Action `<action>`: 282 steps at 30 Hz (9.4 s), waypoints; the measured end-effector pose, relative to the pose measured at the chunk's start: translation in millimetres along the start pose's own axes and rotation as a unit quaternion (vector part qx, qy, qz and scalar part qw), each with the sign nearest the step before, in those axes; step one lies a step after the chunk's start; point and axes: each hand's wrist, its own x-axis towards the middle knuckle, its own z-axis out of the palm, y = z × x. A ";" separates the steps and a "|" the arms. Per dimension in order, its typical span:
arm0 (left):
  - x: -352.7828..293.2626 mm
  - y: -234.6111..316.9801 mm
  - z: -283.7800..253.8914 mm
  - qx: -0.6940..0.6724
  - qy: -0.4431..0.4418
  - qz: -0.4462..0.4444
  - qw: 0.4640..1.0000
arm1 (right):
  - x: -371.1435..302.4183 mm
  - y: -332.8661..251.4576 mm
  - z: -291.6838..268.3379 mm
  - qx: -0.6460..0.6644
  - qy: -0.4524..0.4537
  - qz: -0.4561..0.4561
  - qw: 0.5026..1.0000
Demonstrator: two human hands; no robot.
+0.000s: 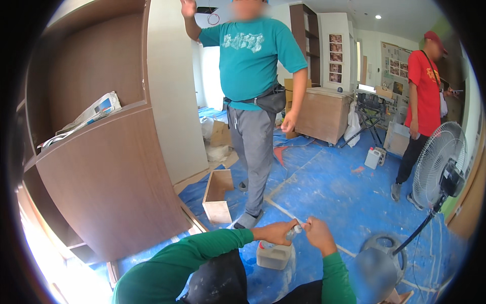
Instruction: The person pours liquid from a large white container into a small bottle, then places the bottle on a cabinet. They then use a screwdriver to adjust a hinge on the cabinet door.
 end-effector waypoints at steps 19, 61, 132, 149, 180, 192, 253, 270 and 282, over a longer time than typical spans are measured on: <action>4.2 -62.5 -0.8 -0.064 0.005 0.061 0.996 | -97.6 -244.7 -80.8 0.191 0.098 -0.209 0.954; -0.6 -20.5 -13.1 0.007 0.050 0.061 0.997 | -5.5 -99.0 -50.4 -0.072 0.057 -0.022 0.996; 2.7 -34.5 -2.5 -0.021 0.031 -0.012 0.999 | -14.2 11.7 -54.4 0.026 0.070 -0.020 0.997; 21.1 -52.0 14.4 -0.121 -0.009 -0.053 0.991 | -67.2 -22.8 -98.1 -0.020 0.252 -0.027 0.967; -16.1 -7.7 -14.2 -0.036 -0.086 0.010 0.996 | -329.2 62.2 -160.9 0.016 0.371 0.352 0.860; -33.0 36.6 -52.7 -0.043 0.184 0.041 0.981 | -51.4 -107.4 -56.2 0.010 -0.013 0.052 0.999; -347.7 89.7 -75.7 0.142 0.442 -0.149 0.873 | -38.6 -255.0 119.0 0.015 -0.155 -0.109 0.982; -445.6 44.8 -109.1 -0.004 0.311 -0.336 0.889 | -29.9 -264.8 126.0 -0.079 -0.203 -0.192 0.957; -538.7 -265.9 110.5 -0.132 0.544 -0.400 0.726 | -34.7 -226.0 99.6 -0.084 -0.225 -0.119 0.963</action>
